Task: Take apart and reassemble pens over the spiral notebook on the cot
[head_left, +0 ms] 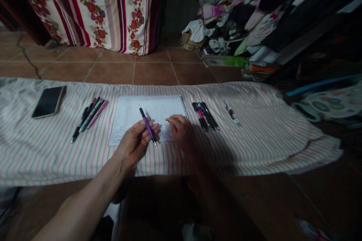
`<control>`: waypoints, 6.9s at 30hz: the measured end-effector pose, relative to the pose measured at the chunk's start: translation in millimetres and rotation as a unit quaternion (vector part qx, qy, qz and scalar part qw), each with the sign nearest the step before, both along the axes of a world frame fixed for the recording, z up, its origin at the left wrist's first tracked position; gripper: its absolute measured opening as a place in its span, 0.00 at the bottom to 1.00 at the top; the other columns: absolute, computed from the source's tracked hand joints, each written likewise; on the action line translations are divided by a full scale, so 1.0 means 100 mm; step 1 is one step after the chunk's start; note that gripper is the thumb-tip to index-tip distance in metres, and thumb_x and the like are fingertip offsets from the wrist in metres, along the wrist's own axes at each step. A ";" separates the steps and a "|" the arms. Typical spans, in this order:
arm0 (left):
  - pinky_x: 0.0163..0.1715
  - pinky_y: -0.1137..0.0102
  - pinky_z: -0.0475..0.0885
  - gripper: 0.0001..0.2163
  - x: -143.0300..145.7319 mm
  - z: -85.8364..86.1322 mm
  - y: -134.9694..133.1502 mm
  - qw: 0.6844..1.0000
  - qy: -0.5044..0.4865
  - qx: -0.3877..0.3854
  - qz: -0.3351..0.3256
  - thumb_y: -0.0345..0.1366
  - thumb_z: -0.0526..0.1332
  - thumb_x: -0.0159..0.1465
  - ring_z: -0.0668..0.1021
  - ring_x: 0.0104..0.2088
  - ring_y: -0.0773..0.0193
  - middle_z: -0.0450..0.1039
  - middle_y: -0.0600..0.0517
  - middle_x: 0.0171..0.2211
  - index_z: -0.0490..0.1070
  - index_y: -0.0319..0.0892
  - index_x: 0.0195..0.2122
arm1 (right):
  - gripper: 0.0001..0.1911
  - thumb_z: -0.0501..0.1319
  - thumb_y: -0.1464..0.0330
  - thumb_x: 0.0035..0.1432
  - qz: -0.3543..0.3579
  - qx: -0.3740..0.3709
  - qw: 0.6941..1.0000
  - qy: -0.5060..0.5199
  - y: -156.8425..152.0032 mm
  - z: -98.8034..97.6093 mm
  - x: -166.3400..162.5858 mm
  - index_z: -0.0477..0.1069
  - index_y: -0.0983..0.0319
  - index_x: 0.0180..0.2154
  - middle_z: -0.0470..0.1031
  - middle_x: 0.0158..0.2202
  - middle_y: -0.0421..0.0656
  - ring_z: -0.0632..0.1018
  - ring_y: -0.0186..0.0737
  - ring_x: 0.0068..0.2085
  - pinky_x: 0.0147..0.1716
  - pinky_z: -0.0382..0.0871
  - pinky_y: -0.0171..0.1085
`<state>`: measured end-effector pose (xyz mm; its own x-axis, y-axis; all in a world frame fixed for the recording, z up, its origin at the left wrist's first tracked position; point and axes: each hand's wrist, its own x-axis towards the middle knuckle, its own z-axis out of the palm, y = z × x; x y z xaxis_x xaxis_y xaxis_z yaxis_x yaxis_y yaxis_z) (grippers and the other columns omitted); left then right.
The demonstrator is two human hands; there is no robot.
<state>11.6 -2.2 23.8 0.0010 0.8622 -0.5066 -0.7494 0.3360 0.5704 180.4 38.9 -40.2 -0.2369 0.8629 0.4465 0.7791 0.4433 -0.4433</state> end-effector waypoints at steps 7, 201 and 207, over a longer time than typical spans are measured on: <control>0.39 0.65 0.77 0.07 0.01 -0.08 0.03 1.000 -0.010 0.011 0.007 0.23 0.53 0.62 0.80 0.33 0.60 0.75 0.45 0.30 0.70 0.32 0.34 | 0.16 0.52 0.74 0.58 0.012 -0.006 1.000 0.017 -0.03 0.07 -0.01 0.73 0.61 0.45 0.74 0.43 0.47 0.72 0.44 0.45 0.46 0.66 0.43; 0.29 0.70 0.75 0.10 -0.08 -0.04 0.07 0.998 -0.054 -0.012 -0.009 0.25 0.49 0.64 0.72 0.20 0.70 0.66 0.52 0.19 0.70 0.31 0.32 | 0.12 0.54 0.67 0.58 -0.038 -0.023 0.978 0.202 -0.01 0.20 -0.08 0.75 0.61 0.38 0.75 0.36 0.46 0.75 0.38 0.35 0.29 0.70 0.33; 0.19 0.77 0.66 0.08 -0.13 -0.09 0.06 0.998 -0.010 0.024 -0.053 0.26 0.51 0.63 0.65 0.17 0.73 0.64 0.53 0.18 0.69 0.32 0.33 | 0.14 0.53 0.76 0.56 -0.017 0.014 0.996 0.085 0.03 0.07 -0.04 0.76 0.62 0.39 0.74 0.36 0.46 0.74 0.41 0.39 0.40 0.69 0.39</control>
